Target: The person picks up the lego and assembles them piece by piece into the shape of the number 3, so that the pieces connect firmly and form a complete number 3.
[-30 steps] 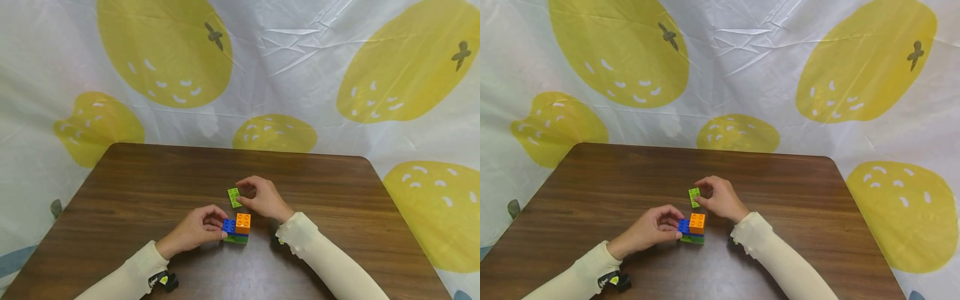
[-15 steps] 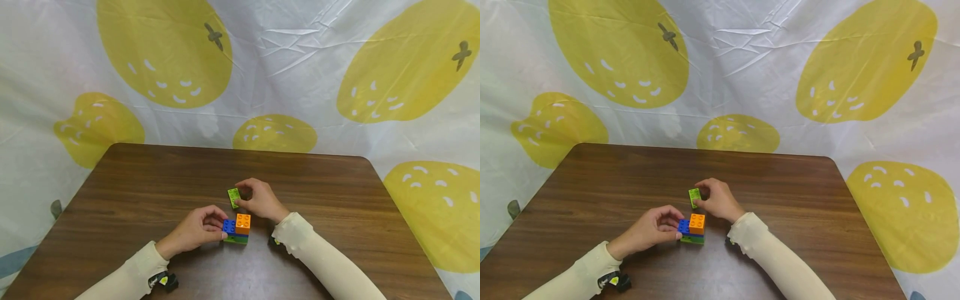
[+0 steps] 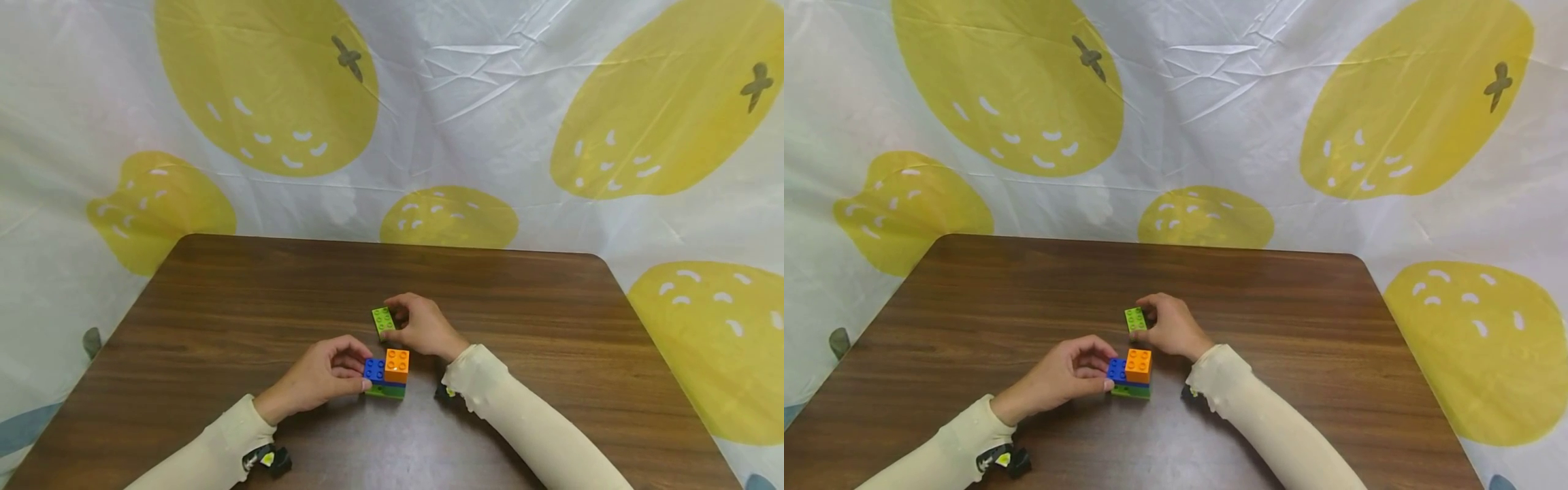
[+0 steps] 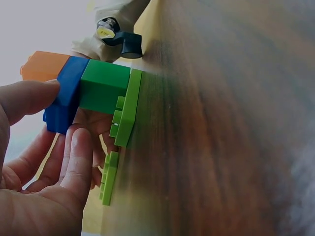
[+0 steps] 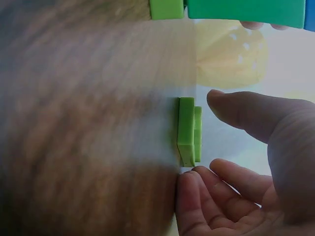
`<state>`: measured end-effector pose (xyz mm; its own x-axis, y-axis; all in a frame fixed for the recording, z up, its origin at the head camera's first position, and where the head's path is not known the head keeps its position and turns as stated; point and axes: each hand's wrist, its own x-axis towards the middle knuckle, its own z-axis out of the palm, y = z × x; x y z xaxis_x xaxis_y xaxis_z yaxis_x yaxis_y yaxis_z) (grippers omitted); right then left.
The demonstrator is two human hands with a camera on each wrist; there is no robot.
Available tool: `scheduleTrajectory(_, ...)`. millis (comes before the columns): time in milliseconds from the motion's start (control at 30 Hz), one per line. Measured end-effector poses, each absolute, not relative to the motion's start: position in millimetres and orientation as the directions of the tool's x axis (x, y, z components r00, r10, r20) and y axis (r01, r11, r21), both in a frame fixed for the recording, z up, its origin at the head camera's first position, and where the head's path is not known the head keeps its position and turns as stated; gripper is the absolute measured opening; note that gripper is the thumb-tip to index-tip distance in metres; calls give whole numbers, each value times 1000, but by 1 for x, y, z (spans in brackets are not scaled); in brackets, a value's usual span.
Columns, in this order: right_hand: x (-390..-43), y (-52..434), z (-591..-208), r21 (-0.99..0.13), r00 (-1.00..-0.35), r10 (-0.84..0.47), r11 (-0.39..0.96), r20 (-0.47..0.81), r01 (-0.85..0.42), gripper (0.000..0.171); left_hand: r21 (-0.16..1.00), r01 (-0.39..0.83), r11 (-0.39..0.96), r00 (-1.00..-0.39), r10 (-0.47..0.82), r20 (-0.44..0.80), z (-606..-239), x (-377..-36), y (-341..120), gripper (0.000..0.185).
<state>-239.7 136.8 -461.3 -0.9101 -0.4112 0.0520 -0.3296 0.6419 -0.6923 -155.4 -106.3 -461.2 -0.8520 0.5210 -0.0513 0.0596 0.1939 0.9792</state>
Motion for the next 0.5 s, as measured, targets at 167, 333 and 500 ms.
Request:
scheduleTrajectory(167,-242,137,-466,-706,-917,-398,640,32,-303,67,980,58,190,-850,524,-51,-462,-156,-106,41)
scheduleTrajectory(333,-243,136,-468,-703,-914,-406,641,28,-306,74,981,59,187,-849,526,-49,-462,-156,-107,40)
scheduleTrajectory(500,-244,135,-469,-690,-912,-408,651,34,-317,73,979,69,191,-846,531,-44,-461,-156,-107,41)
